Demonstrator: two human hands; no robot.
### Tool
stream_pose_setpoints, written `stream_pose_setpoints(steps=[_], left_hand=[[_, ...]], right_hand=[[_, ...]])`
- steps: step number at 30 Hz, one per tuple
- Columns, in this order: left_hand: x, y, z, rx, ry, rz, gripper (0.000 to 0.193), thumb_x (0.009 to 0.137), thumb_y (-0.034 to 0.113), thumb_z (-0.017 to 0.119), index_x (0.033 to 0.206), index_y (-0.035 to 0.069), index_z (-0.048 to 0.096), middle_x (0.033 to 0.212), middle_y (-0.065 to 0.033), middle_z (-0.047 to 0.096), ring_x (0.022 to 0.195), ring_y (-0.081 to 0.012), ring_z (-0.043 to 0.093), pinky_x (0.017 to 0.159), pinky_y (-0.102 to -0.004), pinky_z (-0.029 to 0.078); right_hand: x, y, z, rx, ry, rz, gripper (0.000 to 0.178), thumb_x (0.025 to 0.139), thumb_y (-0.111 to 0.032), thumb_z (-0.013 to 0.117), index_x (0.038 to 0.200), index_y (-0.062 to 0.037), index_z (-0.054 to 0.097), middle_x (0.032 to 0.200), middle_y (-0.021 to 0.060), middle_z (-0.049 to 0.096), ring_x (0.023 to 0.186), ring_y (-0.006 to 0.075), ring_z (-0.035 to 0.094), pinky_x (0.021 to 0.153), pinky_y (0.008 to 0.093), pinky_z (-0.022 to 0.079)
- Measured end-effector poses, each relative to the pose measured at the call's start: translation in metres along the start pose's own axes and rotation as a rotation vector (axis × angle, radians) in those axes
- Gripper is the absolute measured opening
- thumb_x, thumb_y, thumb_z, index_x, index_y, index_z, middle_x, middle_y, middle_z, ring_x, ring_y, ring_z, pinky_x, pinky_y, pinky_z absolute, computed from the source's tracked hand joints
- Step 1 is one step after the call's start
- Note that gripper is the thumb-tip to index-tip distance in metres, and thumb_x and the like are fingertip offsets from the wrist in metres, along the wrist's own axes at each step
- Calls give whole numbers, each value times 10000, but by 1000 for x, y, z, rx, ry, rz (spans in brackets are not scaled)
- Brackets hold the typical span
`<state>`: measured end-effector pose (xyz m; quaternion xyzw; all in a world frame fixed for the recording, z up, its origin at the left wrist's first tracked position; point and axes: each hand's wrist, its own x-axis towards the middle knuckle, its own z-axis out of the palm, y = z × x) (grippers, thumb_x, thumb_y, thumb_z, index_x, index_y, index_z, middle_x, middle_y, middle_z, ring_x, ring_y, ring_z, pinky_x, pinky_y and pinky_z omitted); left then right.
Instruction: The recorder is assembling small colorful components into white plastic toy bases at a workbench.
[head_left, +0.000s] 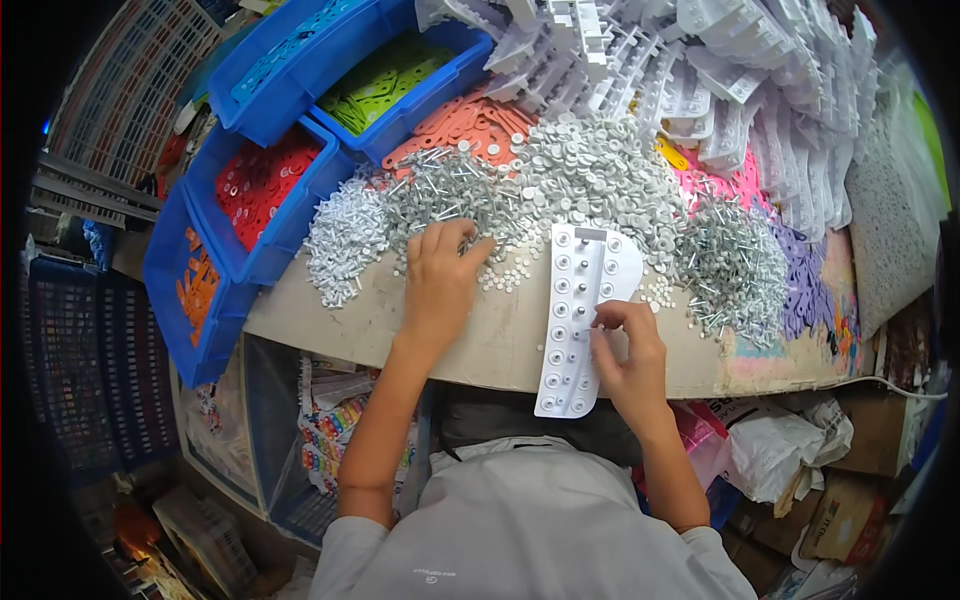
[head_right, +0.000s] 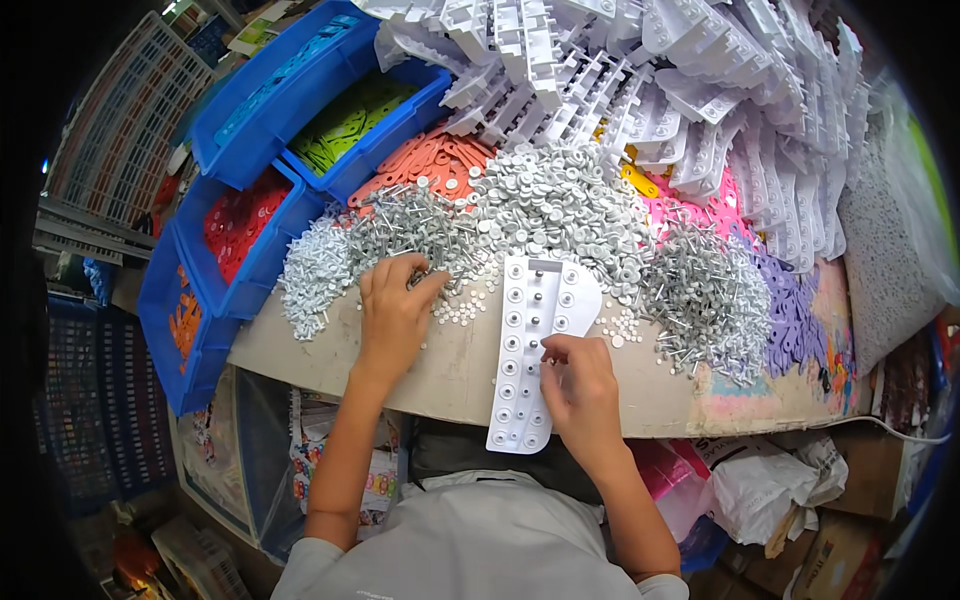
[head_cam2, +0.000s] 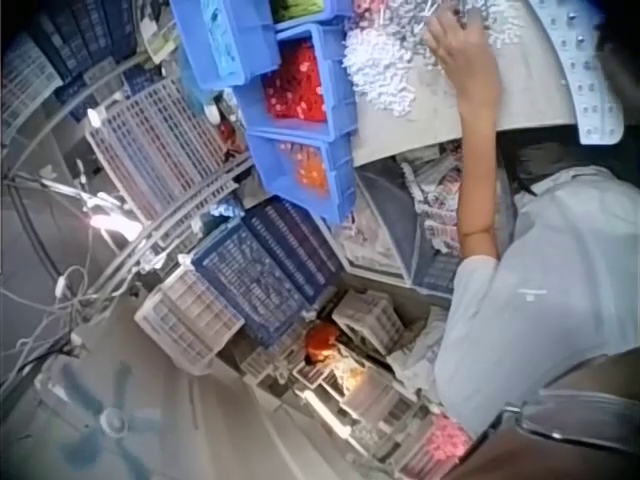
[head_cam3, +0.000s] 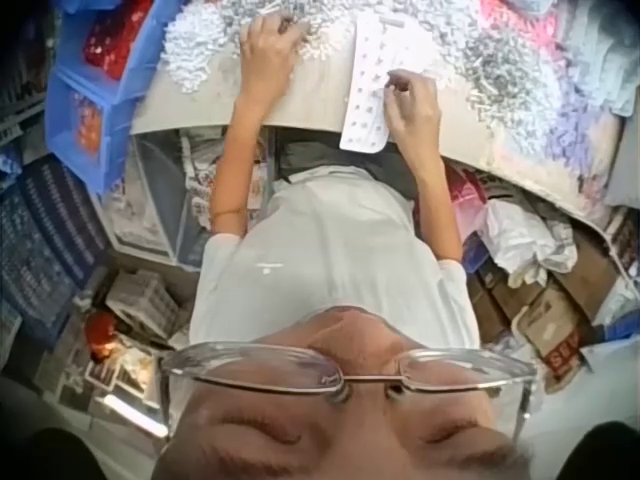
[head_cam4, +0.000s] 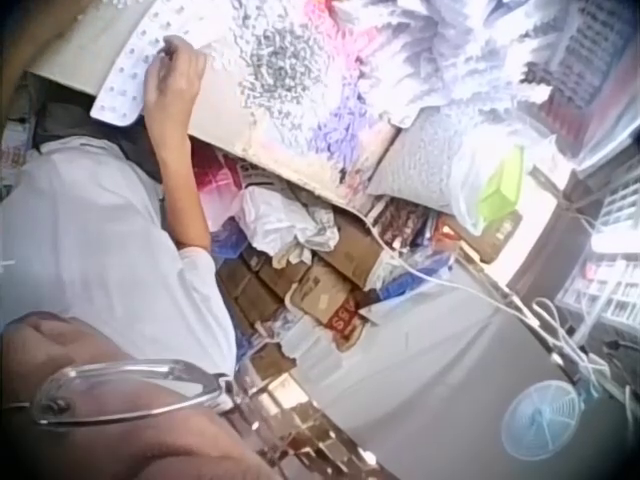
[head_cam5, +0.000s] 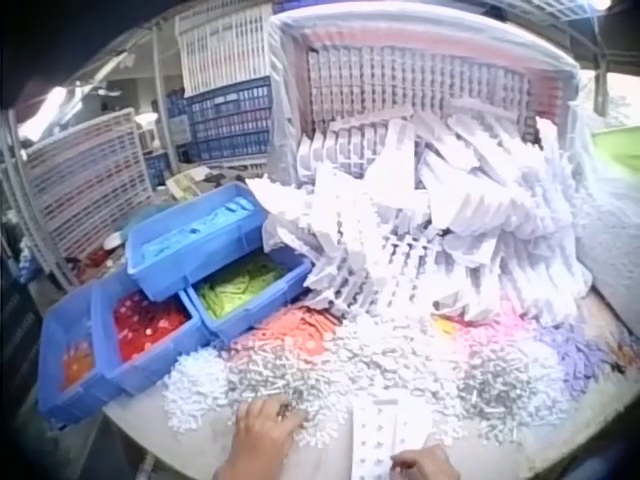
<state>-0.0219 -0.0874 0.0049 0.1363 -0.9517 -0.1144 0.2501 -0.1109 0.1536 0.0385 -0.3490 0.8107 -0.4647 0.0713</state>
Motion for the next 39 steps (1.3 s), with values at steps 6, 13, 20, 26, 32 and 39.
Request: stream_pose_setpoints(steps=[6,13,20,26,32,39], left_hand=[[3,-2,0,-18,-8,63,219,791,48,684,999,103,727,1043,-39,624,1033,-240,573,917,-399,395],[4,17,-18,-330,82,-29,196,790,-30,738,970,48,726,917,-67,663,891,-256,620,795,-374,476],[-5,62,-30,-706,-35,-51,205,798,-54,737,995,3,739,905,-98,701,840,-232,639,762,-336,495],[-18,70,-21,-753,-61,-80,136,787,-33,754,911,7,716,901,-88,713,825,-242,640,765,-346,480],[-27,80,-15,-753,-91,-32,142,784,-3,765,909,30,706,884,-79,698,831,-262,622,759,-371,465],[-31,87,-7,-613,-115,127,162,777,45,773,918,53,693,895,-62,650,869,-269,605,779,-388,448]], right_hand=[[1,-1,2,-111,-79,-48,227,809,47,704,1015,-13,628,930,118,604,862,278,597,770,375,501],[8,-5,0,-277,-56,-313,216,726,67,728,886,-47,638,824,64,622,816,270,554,740,374,456],[4,3,-2,-185,-65,-237,204,712,57,731,854,-58,640,801,49,624,811,264,546,766,371,435],[10,-9,-12,-252,-81,-361,173,740,21,714,885,-61,667,906,66,649,899,276,573,817,384,444],[16,39,-46,-404,214,-107,154,854,7,663,1005,-22,663,968,123,643,963,315,580,851,407,454],[23,65,-52,-585,182,12,171,855,22,642,1022,-10,627,997,137,643,966,335,560,864,424,450]])
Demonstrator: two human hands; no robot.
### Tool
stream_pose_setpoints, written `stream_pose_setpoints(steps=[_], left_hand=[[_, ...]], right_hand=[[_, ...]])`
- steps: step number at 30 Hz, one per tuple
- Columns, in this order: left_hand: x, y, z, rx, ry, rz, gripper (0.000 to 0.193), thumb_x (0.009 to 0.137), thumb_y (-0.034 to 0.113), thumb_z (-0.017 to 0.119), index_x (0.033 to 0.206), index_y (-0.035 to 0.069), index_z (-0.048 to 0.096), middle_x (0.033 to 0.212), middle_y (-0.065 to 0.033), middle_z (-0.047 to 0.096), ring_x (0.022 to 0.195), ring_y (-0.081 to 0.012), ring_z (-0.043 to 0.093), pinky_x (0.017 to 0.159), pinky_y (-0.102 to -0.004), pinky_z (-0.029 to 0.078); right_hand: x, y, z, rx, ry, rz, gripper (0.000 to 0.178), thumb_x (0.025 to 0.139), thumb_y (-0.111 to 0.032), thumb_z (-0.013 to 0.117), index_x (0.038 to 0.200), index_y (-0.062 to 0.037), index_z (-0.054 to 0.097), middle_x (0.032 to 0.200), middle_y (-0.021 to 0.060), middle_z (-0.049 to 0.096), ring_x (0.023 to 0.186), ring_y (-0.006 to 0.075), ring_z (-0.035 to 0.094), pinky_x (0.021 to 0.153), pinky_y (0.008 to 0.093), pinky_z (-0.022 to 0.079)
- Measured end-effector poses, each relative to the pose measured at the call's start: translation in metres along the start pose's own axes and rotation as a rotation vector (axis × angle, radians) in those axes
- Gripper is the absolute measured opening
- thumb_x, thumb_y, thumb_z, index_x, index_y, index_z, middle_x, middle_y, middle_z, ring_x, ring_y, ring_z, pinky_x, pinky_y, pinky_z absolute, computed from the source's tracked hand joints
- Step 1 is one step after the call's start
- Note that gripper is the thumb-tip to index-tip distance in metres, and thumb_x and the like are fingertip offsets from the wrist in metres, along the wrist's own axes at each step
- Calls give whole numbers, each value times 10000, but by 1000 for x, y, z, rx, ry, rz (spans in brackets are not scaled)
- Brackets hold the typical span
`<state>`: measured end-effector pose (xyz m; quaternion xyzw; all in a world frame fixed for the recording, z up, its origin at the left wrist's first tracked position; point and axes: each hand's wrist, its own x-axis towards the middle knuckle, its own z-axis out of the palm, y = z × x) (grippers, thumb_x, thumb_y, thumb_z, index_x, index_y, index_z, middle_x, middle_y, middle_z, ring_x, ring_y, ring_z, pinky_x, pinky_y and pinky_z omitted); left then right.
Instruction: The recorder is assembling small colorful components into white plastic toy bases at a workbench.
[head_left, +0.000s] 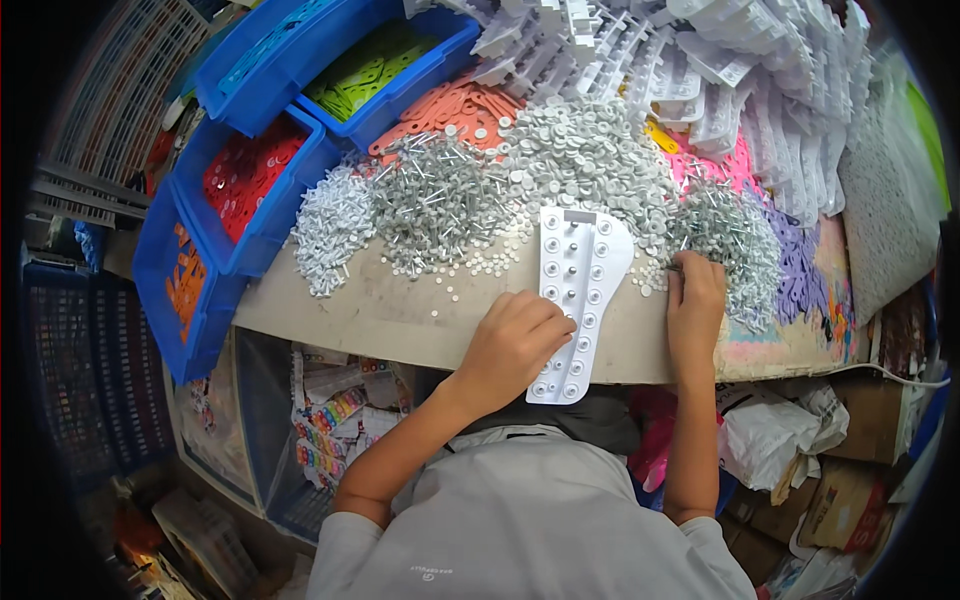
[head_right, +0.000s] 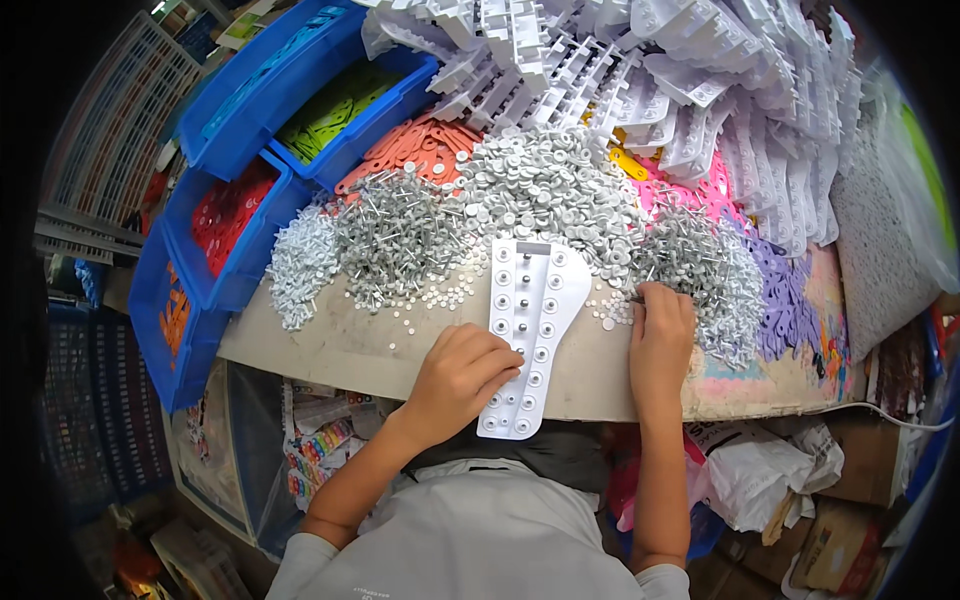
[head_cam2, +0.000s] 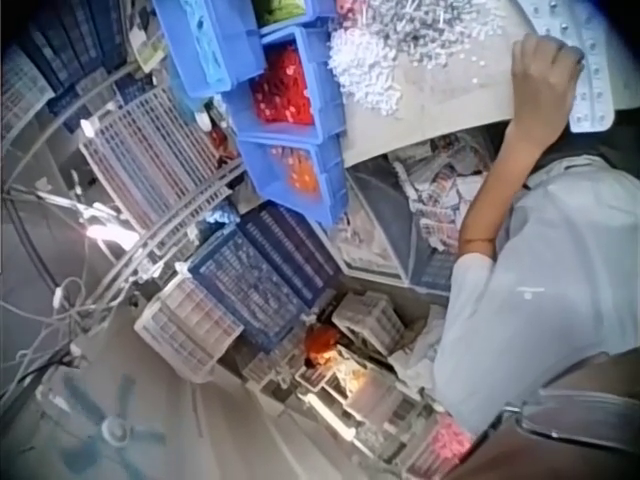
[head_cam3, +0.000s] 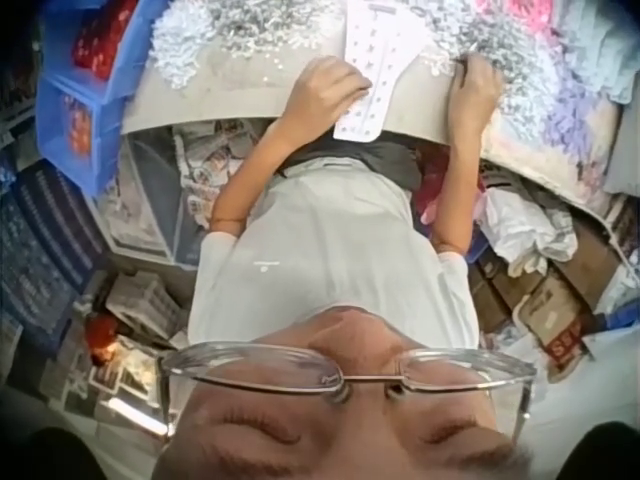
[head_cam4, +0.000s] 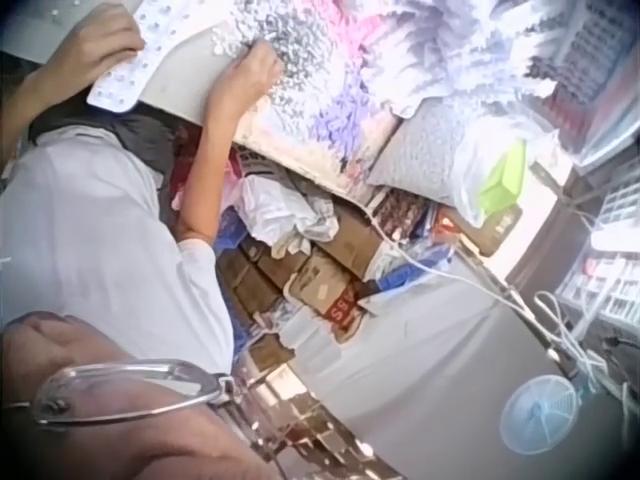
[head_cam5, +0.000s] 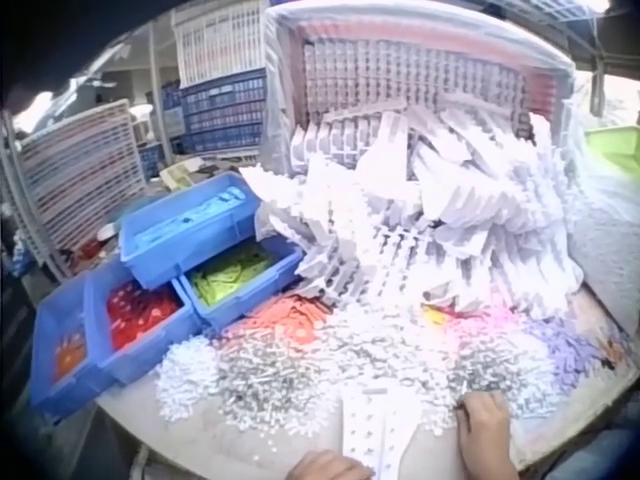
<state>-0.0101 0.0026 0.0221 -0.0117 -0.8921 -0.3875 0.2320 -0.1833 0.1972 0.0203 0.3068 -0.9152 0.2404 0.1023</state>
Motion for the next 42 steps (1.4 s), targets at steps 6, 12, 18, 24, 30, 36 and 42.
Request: stream_pose_setpoints(steps=[6,12,18,24,30,36,42], left_hand=[[-5,1,-4,124,-98,59,138,810,69,738,941,61,698,938,-51,635,904,-245,604,781,-374,447],[-6,13,-7,91,-50,65,163,832,143,737,978,77,709,992,-41,632,949,-246,600,857,-401,425],[11,-28,-31,508,149,-37,138,822,168,722,860,60,644,878,-67,575,902,-261,546,816,-398,410],[16,-69,-41,698,149,-255,121,810,138,756,833,81,652,853,-55,577,884,-265,545,800,-405,387],[16,-69,-39,634,186,-234,134,805,123,737,836,79,615,835,-74,558,871,-272,548,803,-409,405],[7,-28,-49,151,149,-328,84,827,63,721,887,34,669,809,-81,647,779,-235,615,693,-354,466],[-13,0,-47,-189,-9,-140,295,810,0,761,1101,41,738,864,-72,666,780,-201,615,684,-312,497]], right_hand=[[2,-2,2,-125,-20,-71,99,869,17,625,962,-11,609,928,143,595,922,341,533,834,432,440],[1,1,2,-151,-74,-98,99,902,28,579,995,3,601,942,158,591,928,349,525,839,437,434],[-8,-20,-11,101,10,-68,137,951,28,516,1061,13,597,976,144,611,964,309,550,875,381,434],[-43,-73,-31,595,-181,-35,135,877,54,595,995,-11,605,953,103,622,904,220,590,825,316,449],[-65,-88,-17,606,-282,-117,217,774,107,692,946,-18,649,894,108,647,842,255,607,751,336,493],[-66,-85,-10,578,-331,-136,209,746,84,727,905,-30,655,859,66,664,806,259,580,724,365,478],[-60,-87,-15,444,-292,-321,215,718,61,743,894,-39,669,952,48,703,853,272,584,768,375,481]])
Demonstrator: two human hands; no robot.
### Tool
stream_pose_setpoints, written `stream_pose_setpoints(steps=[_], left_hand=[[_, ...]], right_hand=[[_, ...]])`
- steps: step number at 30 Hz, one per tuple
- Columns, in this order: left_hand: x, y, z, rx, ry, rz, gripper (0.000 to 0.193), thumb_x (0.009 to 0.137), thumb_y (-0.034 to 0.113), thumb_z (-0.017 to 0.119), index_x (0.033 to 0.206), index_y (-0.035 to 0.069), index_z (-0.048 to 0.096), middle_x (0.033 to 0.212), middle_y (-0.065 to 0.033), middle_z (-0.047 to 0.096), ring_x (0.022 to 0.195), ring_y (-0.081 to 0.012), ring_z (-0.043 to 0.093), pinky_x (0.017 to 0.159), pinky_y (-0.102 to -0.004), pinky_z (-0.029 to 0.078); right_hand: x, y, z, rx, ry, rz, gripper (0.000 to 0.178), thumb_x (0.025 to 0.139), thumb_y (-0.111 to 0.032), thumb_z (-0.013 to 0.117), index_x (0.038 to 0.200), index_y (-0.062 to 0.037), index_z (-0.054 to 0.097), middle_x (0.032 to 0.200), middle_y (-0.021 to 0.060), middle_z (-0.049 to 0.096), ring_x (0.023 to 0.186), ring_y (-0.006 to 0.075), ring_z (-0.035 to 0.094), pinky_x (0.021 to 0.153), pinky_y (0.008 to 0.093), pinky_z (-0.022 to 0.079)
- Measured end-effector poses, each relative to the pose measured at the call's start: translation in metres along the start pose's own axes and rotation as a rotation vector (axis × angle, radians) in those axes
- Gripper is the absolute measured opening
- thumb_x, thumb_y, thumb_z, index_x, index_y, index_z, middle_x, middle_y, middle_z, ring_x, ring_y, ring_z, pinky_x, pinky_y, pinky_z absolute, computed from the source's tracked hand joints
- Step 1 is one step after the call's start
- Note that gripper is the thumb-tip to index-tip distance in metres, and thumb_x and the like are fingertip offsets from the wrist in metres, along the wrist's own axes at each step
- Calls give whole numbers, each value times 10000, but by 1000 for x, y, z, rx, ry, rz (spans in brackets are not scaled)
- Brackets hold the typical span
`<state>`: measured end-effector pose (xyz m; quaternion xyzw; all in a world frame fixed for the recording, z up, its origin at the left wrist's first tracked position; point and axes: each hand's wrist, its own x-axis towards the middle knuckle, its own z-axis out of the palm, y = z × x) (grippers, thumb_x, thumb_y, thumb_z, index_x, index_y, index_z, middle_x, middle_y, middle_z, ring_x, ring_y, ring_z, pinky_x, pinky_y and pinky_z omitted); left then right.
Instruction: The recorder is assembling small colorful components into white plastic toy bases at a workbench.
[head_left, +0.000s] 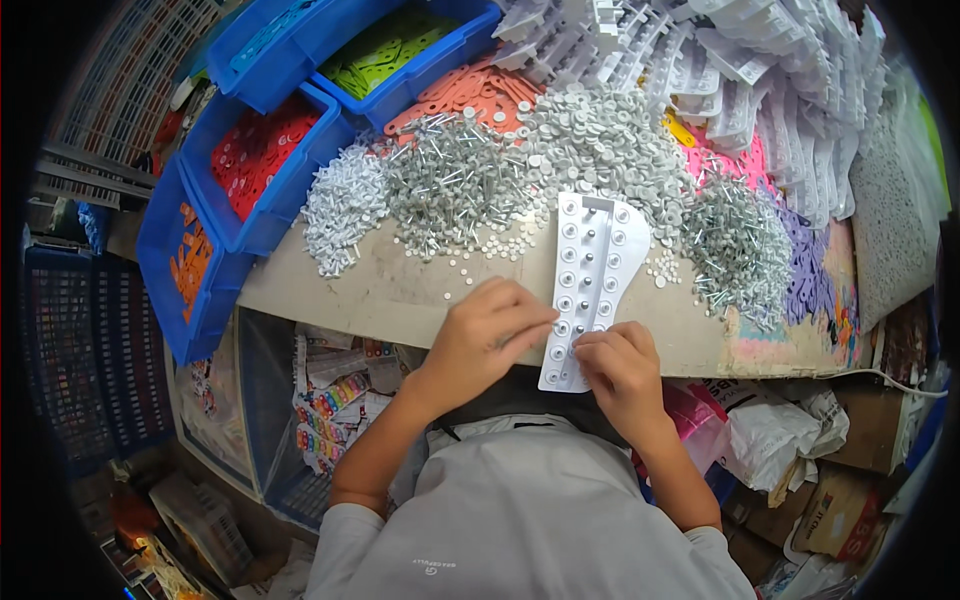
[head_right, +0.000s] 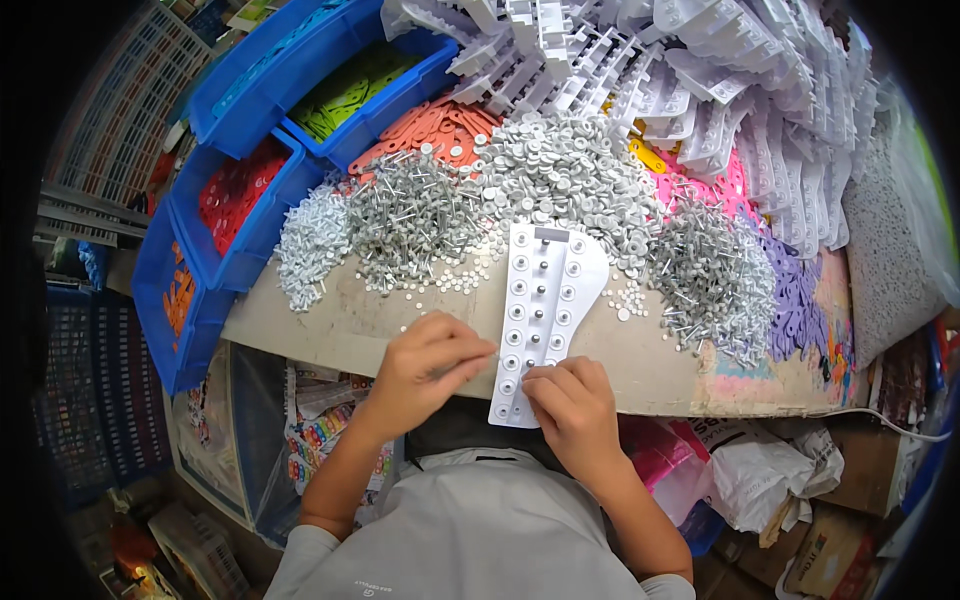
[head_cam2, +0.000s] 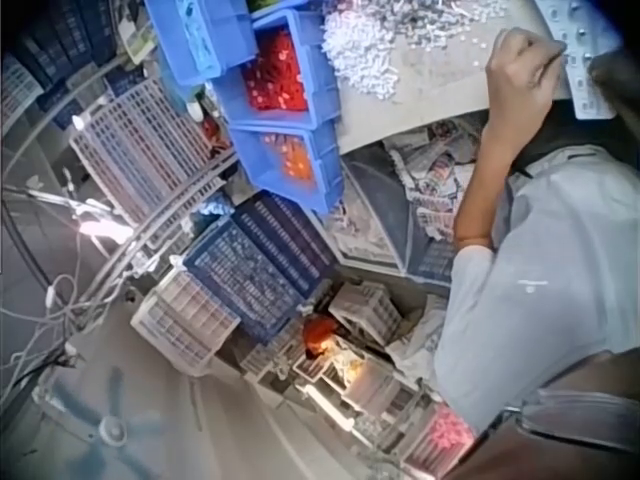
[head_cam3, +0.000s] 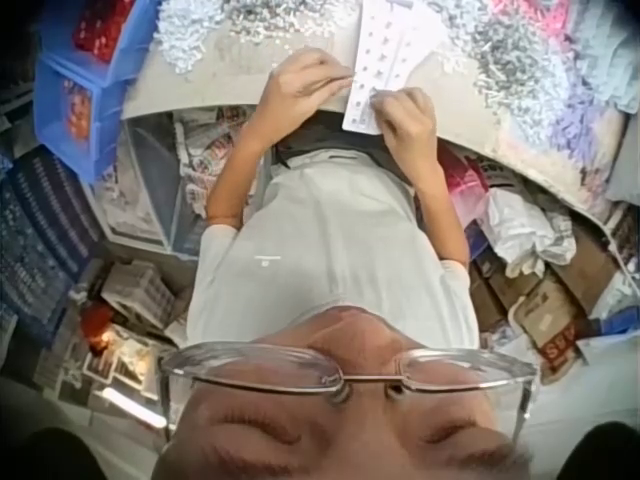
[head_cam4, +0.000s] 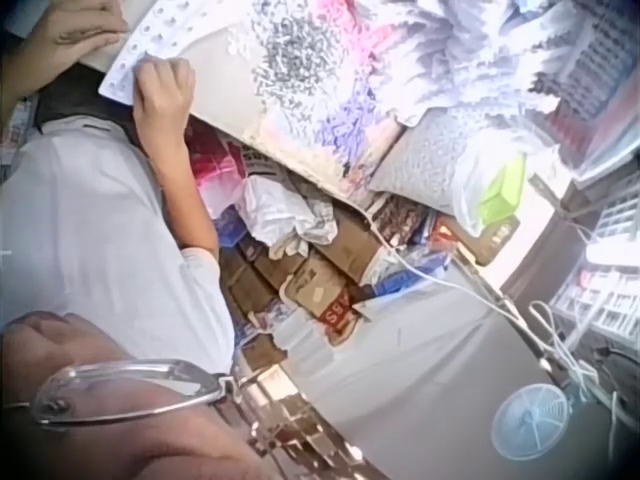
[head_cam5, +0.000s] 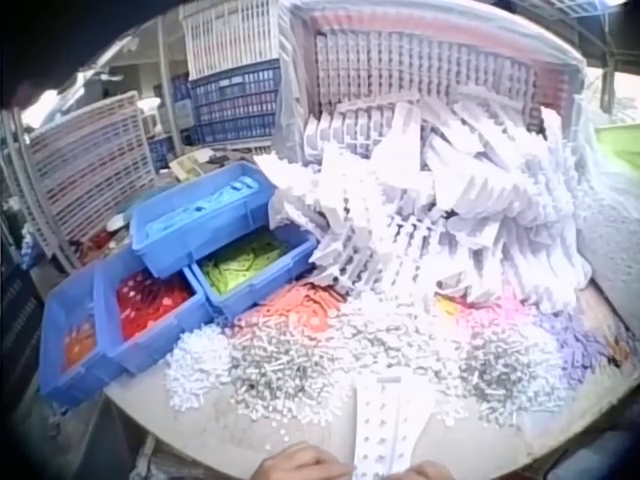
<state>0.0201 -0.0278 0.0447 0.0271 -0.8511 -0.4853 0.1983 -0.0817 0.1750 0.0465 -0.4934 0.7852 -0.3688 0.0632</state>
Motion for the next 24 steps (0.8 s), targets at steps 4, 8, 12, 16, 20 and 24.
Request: stream_pose_setpoints(steps=[4,8,12,16,20,24], left_hand=[[-11,16,11,-181,-110,-263,199,826,37,771,1019,27,727,876,-73,677,773,-186,624,658,-303,515],[-16,11,19,-129,-178,-177,144,821,53,778,939,15,703,870,-71,684,771,-209,629,664,-330,516],[-17,7,30,-64,-166,48,123,807,62,779,877,36,682,822,-60,669,777,-252,626,677,-363,505],[-19,4,37,-23,-187,97,123,792,67,775,858,60,672,825,-50,665,783,-261,616,685,-381,500],[-21,-1,42,70,-198,178,143,772,89,782,847,64,664,864,-37,667,811,-256,618,693,-381,497],[-27,0,45,191,-190,267,183,751,143,799,878,83,682,943,-26,670,879,-239,622,721,-369,492]], right_hand=[[9,-6,-17,-6,-105,-5,200,741,37,749,920,-23,681,1003,65,712,920,287,599,851,372,490],[6,2,-19,72,-152,22,187,775,52,720,948,-7,679,1022,93,709,949,300,608,861,375,497],[3,6,-16,173,-50,124,166,811,84,660,961,11,668,1021,117,708,962,311,623,848,383,503],[1,7,-13,156,-28,107,156,819,86,651,959,18,663,1014,123,707,966,315,631,845,383,504],[1,7,-12,148,-18,98,155,822,83,653,963,19,662,1013,121,705,972,315,629,845,382,504],[1,8,-12,161,4,100,169,833,75,655,992,18,657,1000,131,690,939,313,636,829,377,509]])
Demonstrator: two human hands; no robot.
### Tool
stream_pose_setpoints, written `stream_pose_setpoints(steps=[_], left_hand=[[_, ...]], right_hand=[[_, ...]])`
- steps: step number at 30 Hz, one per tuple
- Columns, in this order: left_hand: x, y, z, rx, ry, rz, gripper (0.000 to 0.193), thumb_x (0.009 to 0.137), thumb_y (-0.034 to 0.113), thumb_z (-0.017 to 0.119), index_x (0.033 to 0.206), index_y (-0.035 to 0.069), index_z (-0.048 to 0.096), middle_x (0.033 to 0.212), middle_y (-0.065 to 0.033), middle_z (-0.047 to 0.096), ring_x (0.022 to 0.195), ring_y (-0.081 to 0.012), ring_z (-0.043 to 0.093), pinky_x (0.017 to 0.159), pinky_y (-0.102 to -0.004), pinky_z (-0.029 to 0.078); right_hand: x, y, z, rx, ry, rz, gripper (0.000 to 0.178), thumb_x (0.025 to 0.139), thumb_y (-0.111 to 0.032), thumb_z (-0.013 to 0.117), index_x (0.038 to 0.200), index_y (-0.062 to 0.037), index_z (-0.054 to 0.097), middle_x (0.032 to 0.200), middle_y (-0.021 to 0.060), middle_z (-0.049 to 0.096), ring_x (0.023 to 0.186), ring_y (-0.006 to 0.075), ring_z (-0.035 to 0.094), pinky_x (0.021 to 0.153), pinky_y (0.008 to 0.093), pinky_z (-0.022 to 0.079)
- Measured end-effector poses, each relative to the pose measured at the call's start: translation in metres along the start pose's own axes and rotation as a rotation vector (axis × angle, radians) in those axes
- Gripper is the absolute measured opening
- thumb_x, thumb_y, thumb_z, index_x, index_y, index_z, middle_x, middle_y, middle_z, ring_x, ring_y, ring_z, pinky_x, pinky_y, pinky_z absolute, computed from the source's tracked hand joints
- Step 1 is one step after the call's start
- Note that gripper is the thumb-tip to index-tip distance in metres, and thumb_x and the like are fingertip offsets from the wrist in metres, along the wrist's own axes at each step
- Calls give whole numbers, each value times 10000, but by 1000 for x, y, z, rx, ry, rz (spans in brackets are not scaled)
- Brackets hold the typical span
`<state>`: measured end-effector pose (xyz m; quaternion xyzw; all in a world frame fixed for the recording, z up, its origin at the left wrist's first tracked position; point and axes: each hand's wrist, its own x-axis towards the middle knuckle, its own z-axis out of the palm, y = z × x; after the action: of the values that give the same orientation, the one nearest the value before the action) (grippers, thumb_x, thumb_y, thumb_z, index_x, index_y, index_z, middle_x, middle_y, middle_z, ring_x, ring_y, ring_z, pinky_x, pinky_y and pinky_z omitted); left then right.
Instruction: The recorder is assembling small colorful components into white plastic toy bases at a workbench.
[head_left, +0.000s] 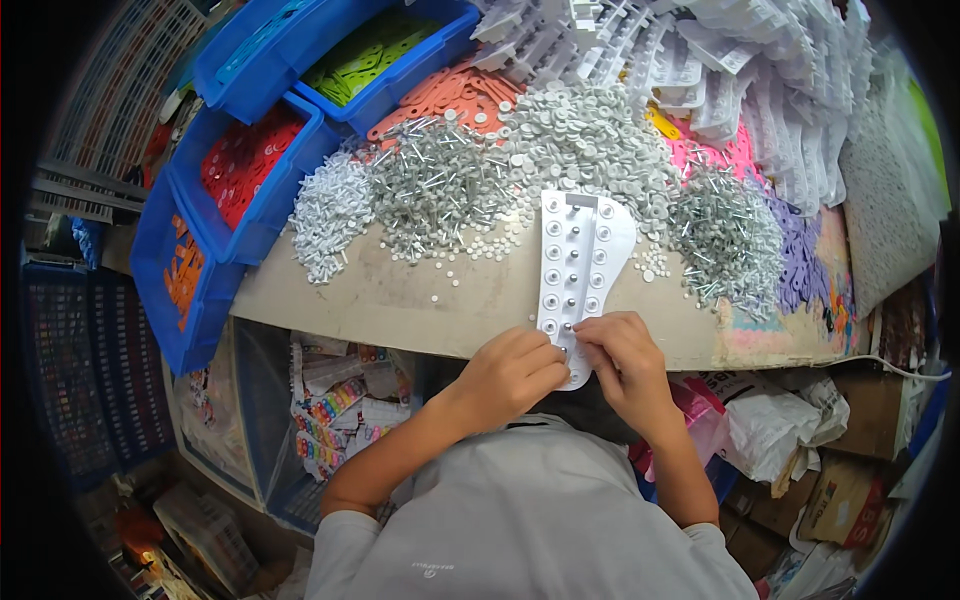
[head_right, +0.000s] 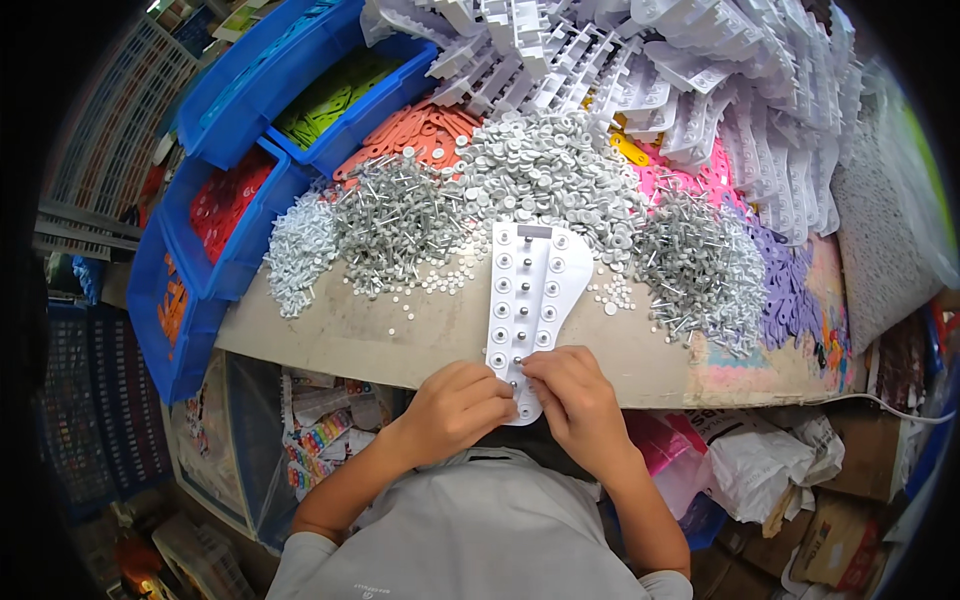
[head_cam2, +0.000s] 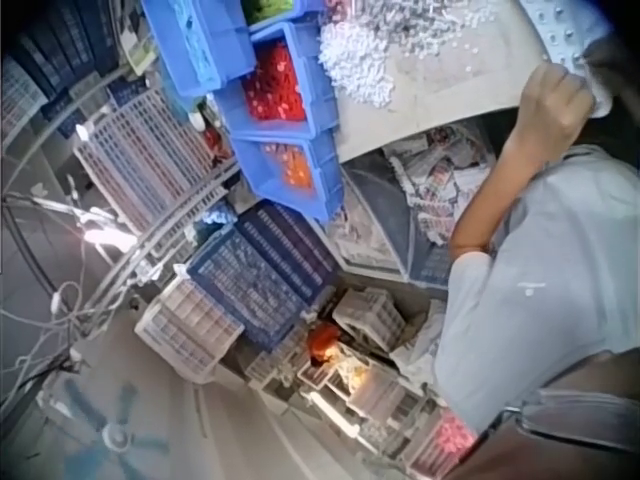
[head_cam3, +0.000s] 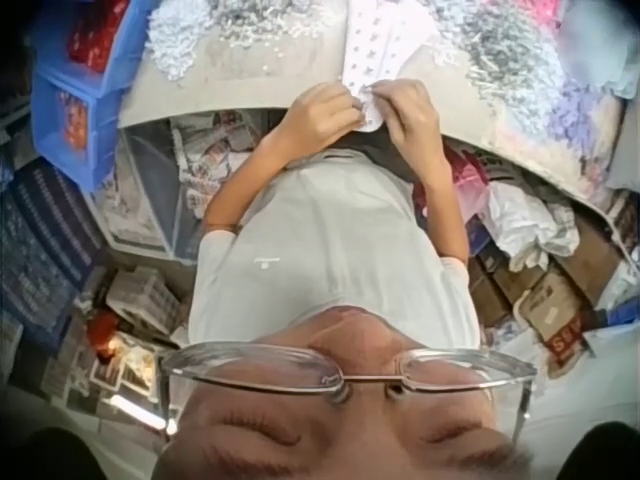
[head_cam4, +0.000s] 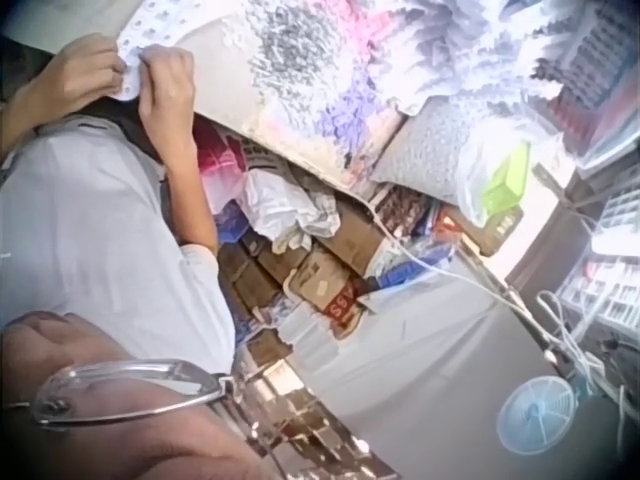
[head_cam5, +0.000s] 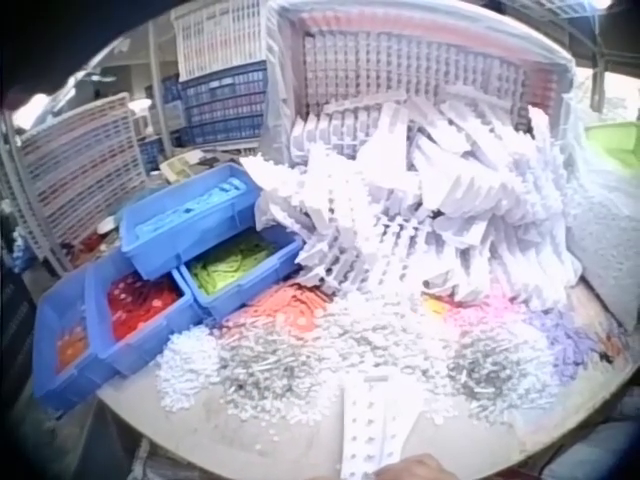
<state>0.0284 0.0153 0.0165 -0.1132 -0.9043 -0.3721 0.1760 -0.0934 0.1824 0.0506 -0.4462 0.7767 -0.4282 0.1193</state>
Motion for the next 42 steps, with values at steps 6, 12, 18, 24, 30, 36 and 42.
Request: stream_pose_setpoints(steps=[6,12,18,24,30,36,42], left_hand=[[-15,9,0,85,82,15,279,746,223,826,967,88,720,1085,-23,674,1001,-233,612,848,-397,455],[-5,-4,-6,123,215,-56,206,783,179,798,945,87,711,1042,-43,679,977,-251,613,874,-403,424],[67,-88,-36,338,360,-174,63,846,115,724,886,81,691,841,-53,637,877,-261,580,847,-407,411],[104,-131,-32,484,194,-119,84,813,134,736,884,106,701,861,-31,627,941,-231,558,871,-384,402],[106,-135,-26,518,142,-112,109,790,139,750,888,124,705,893,-17,604,964,-219,547,880,-368,396],[106,-136,-25,496,149,-97,76,813,84,638,880,99,671,881,-54,599,944,-241,554,885,-384,407],[103,-127,-34,364,219,-187,104,821,100,692,923,91,671,888,-46,639,945,-241,572,900,-385,398]], right_hand=[[8,27,-16,-212,255,146,121,895,17,648,1015,18,639,945,143,648,880,293,638,792,374,509],[16,61,-23,-387,265,250,95,901,-29,657,978,15,621,899,150,610,870,314,590,777,400,469],[19,64,-18,-417,249,232,87,891,-21,654,960,14,615,889,156,595,878,331,565,792,411,447],[19,64,-18,-375,248,236,96,883,5,647,965,27,604,897,159,595,885,328,569,812,400,444],[24,65,-22,-353,242,276,98,877,11,644,959,26,592,864,135,588,813,278,567,756,363,449],[63,46,-21,-128,342,191,79,878,0,652,953,13,632,860,77,628,773,166,574,711,298,433],[98,57,-8,-14,257,198,79,861,-15,670,938,1,669,851,46,622,772,137,567,699,278,425]])
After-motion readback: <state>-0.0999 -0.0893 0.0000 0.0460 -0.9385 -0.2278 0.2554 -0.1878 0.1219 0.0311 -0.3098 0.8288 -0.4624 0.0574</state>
